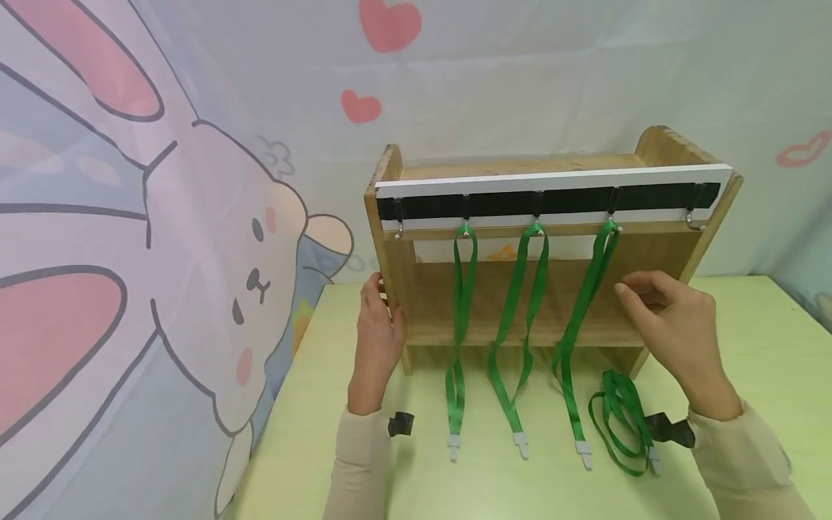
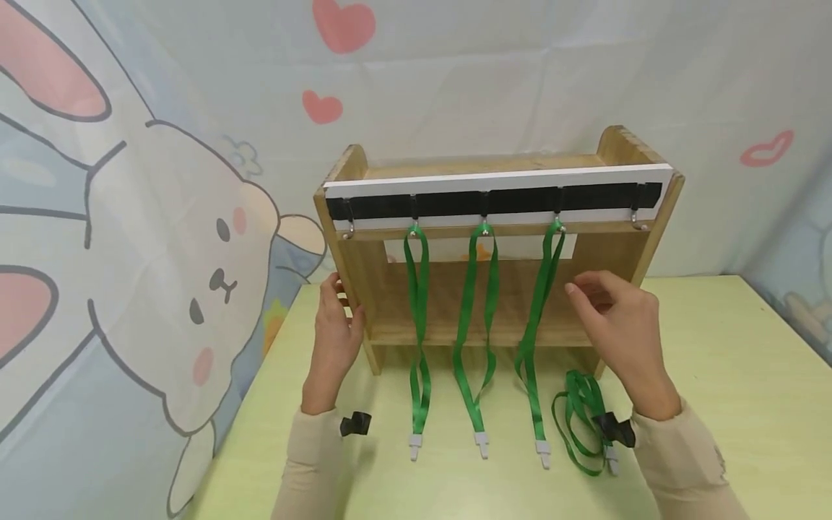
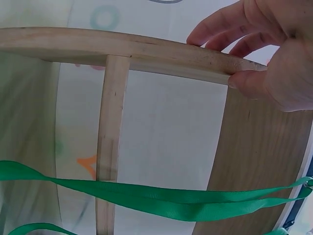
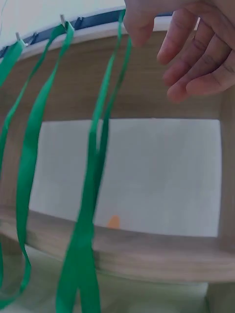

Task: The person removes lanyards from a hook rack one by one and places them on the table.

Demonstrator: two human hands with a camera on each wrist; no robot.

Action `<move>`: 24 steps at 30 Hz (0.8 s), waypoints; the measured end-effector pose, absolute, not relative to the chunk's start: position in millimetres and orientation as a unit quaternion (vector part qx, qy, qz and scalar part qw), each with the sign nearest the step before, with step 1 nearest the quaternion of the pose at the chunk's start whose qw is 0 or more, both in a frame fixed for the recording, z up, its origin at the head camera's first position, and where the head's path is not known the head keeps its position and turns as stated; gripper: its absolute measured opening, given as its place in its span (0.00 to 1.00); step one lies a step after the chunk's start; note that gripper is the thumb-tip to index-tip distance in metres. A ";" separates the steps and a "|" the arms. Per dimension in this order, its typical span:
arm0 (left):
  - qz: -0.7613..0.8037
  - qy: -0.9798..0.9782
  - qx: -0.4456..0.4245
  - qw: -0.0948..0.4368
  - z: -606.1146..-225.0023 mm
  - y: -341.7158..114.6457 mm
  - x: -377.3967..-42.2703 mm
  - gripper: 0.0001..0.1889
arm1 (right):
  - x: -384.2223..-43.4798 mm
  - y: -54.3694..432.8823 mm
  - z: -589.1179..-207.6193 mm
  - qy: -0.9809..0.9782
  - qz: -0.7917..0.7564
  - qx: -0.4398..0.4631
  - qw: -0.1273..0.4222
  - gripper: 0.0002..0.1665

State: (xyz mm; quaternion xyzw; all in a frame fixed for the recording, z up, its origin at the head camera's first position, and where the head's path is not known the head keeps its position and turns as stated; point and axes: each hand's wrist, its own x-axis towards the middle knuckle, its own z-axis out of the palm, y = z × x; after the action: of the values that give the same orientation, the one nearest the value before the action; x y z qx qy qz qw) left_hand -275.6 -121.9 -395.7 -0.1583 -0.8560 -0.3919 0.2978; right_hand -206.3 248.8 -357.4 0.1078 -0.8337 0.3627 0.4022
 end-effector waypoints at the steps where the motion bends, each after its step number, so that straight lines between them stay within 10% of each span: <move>1: -0.391 -0.856 -0.159 0.299 -394.9 -122.1 -275.9 0.30 | -207.2 245.7 -354.6 -0.829 0.369 0.110 0.406 0.08; 24: -0.391 -0.858 -0.160 0.292 -394.1 -121.6 -275.1 0.30 | -220.8 214.2 -328.4 -0.794 0.397 0.118 0.446 0.03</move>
State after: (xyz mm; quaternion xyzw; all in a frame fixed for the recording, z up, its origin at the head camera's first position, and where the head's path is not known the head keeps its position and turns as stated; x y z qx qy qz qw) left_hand -275.1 -121.6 -394.1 -0.1596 -0.8584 -0.3906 0.2916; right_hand -220.8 214.2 -328.4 0.1177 -0.7935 0.3972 0.4458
